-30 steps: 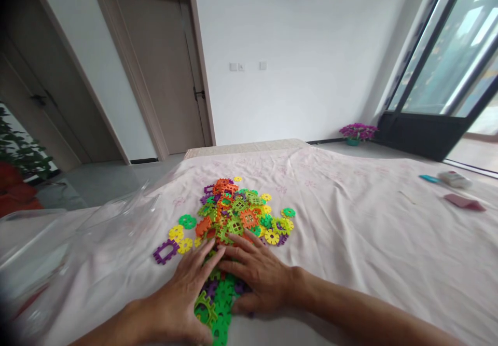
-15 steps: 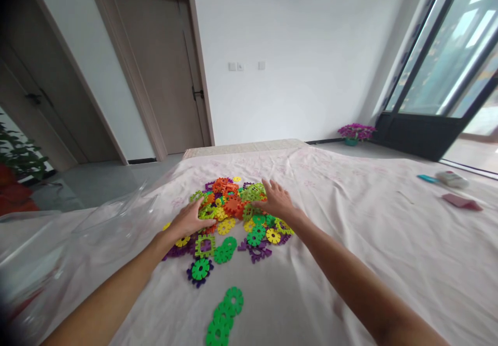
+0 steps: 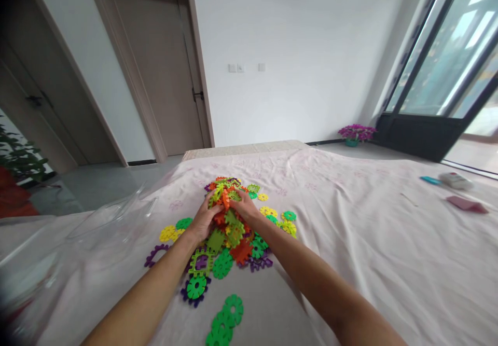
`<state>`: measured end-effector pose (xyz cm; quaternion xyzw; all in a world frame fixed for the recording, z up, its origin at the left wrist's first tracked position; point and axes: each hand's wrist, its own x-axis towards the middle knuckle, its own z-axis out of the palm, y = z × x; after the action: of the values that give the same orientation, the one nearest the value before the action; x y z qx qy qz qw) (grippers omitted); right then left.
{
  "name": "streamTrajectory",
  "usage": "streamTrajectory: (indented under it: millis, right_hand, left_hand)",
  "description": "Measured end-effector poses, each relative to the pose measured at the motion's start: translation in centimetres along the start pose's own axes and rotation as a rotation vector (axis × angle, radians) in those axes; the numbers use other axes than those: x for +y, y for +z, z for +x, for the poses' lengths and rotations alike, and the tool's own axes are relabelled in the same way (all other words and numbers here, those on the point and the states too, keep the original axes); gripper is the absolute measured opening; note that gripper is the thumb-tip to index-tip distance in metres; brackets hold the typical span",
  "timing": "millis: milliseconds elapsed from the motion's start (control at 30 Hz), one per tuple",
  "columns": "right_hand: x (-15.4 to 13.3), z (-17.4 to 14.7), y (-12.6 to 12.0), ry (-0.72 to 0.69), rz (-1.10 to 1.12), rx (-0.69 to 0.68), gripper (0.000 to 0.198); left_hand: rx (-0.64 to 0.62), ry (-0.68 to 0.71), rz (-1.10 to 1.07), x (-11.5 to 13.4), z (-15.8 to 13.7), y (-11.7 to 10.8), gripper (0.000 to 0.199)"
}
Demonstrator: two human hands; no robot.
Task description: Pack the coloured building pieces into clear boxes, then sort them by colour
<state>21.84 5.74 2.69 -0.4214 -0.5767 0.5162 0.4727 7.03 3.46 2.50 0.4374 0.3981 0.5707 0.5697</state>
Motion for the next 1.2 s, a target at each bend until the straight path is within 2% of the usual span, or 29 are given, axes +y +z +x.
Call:
streamTrajectory:
  millis: [100, 167, 233, 300, 400, 500, 567, 633, 733, 833, 967, 1067, 1133, 1200]
  right_hand:
    - [-2.0, -0.4, -0.3, 0.115, 0.206, -0.043, 0.032]
    - [-3.3, -0.8, -1.5, 0.142, 0.227, -0.047, 0.026]
    - [-4.5, -1.4, -3.3, 0.107, 0.174, -0.053, 0.025]
    - [-5.0, -2.3, -5.4, 0.035, 0.059, -0.062, 0.030]
    - [-4.4, -3.9, -8.8, -0.022, -0.218, 0.011, 0.046]
    - [-2.4, -5.8, -11.5, 0.010, -0.625, 0.128, 0.051]
    - [-1.0, -7.0, -12.1, 0.054, -0.864, 0.145, 0.054]
    - [0.0, -8.0, -11.5, 0.079, -1.005, 0.138, 0.057]
    - [0.4, -8.5, -8.5, 0.010, -1.064, 0.083, 0.056]
    - [-0.2, -7.6, -4.7, -0.031, -0.982, 0.006, 0.056]
    - [-1.7, -5.8, -1.7, -0.049, -0.616, -0.025, 0.056]
    - [-3.0, -5.3, -2.2, -0.115, -0.379, -0.051, 0.055]
    - [-3.6, -5.3, -3.5, -0.142, -0.379, -0.017, 0.055]
    - [-3.4, -5.5, -5.5, -0.156, -0.441, 0.068, 0.054]
  left_hand:
    - [-0.046, -0.032, -0.153, 1.4, -0.6, 0.0, 0.077]
    - [-0.090, -0.020, -0.123, 2.8, -0.9, -0.7, 0.075]
    - [-0.134, 0.003, -0.010, 4.4, -1.3, -1.9, 0.071]
    - [-0.207, 0.024, 0.194, 5.6, -1.8, -3.4, 0.068]
    - [-0.282, 0.132, 0.663, 6.1, -3.1, -5.7, 0.067]
    - [-0.213, 0.219, 1.189, 4.9, -5.0, -7.6, 0.067]
    - [-0.124, 0.129, 1.423, 3.6, -6.2, -8.4, 0.078]
    - [-0.082, 0.056, 1.526, 2.2, -7.3, -8.4, 0.090]
    - [-0.143, 0.125, 1.488, 0.7, -8.2, -6.5, 0.095]
    - [-0.235, 0.248, 1.340, -0.1, -8.0, -3.4, 0.102]
    - [-0.184, 0.357, 1.115, -0.4, -6.3, -0.5, 0.092]
    - [-0.164, 0.401, 1.007, 0.4, -5.5, -0.2, 0.076]
    - [-0.134, 0.370, 1.082, 1.1, -6.2, -0.3, 0.072]
    - [-0.129, 0.325, 1.222, 1.7, -7.9, -0.3, 0.080]
